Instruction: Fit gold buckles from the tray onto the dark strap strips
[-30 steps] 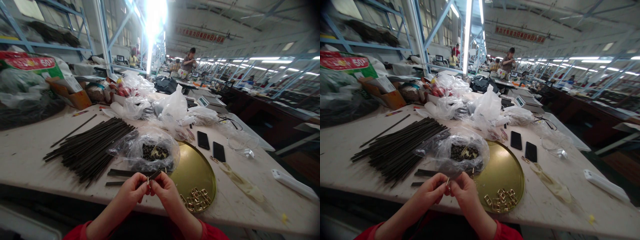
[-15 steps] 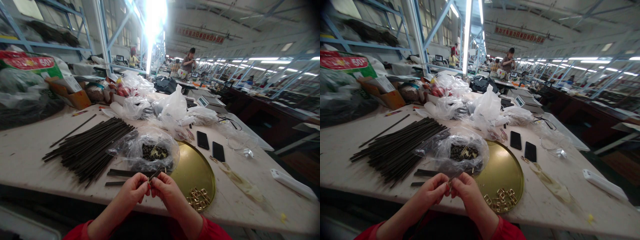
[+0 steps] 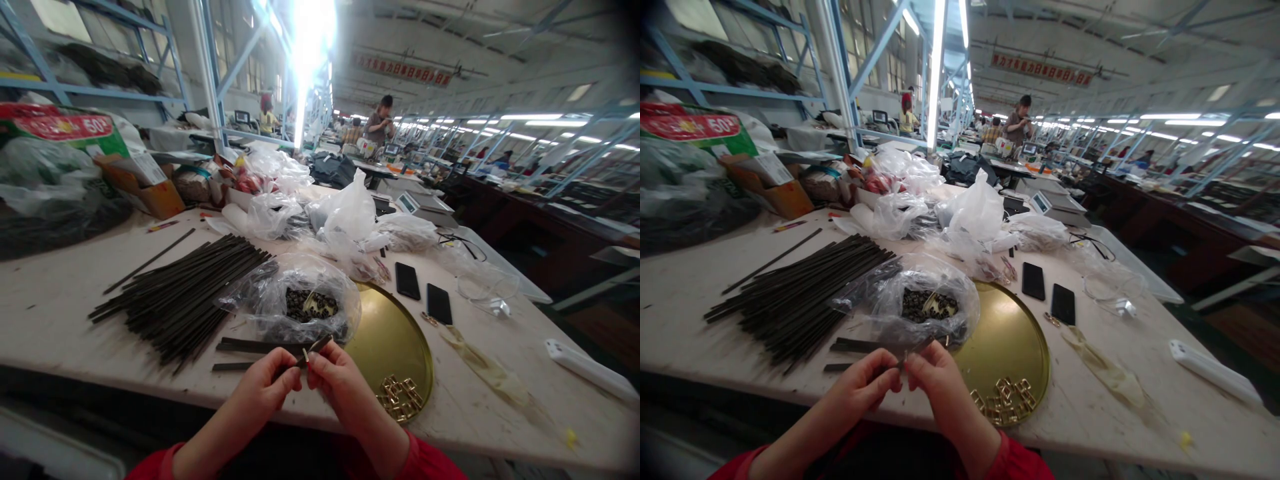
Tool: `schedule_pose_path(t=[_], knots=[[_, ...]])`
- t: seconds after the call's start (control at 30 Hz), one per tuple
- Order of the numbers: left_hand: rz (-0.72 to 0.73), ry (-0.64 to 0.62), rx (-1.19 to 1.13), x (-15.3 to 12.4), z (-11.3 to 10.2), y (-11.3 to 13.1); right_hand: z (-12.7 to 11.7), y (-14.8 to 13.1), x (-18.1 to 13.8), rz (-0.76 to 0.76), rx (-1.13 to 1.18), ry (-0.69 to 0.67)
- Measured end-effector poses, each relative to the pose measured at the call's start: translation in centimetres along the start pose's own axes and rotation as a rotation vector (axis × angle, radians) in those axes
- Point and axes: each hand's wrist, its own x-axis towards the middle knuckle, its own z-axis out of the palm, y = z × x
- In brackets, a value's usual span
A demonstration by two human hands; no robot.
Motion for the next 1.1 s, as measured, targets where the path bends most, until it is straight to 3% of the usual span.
schedule_pose_path(t=[0.13, 0.3, 0.4, 0.53, 0.63, 0.7, 0.77, 0.87, 1.0, 1.1], knots=[[0.009, 0.019, 0.028, 0.0, 0.1, 0.0, 0.4, 0.4, -0.2, 0.024, 0.051, -0.037], [0.104, 0.005, 0.0, 0.3, 0.1, -0.3, 0.3, 1.2, 0.0, -0.081, -0.078, -0.013], [0.082, 0.033, 0.0, 0.4, 0.1, -0.6, -0.1, 1.6, 0.1, -0.266, -0.367, 0.055], [0.019, 0.096, 0.039, 0.4, 0.1, -0.8, -0.6, 1.2, -0.8, -0.646, -0.853, 0.168], [-0.002, 0.113, 0.034, 0.4, 0.1, -0.8, -0.4, 0.2, -1.8, -0.767, -0.973, -0.02], [-0.012, 0.109, 0.025, 0.3, 0.0, -0.7, -0.3, -0.4, -2.1, -0.719, -0.94, -0.149], [-0.027, 0.095, 0.026, 0.2, 0.0, -0.6, -0.2, -0.7, -1.9, -0.62, -0.859, -0.171], [-0.049, 0.056, 0.029, 0.1, 0.0, -0.5, -0.5, -0.9, -1.2, -0.402, -0.704, -0.182], [-0.074, 0.05, 0.007, -0.1, 0.0, -0.3, -1.1, -1.3, -0.6, -0.109, -0.384, -0.306], [-0.086, 0.039, 0.004, -0.3, 0.1, 0.0, -1.2, -1.6, -0.6, -0.055, -0.274, -0.349]])
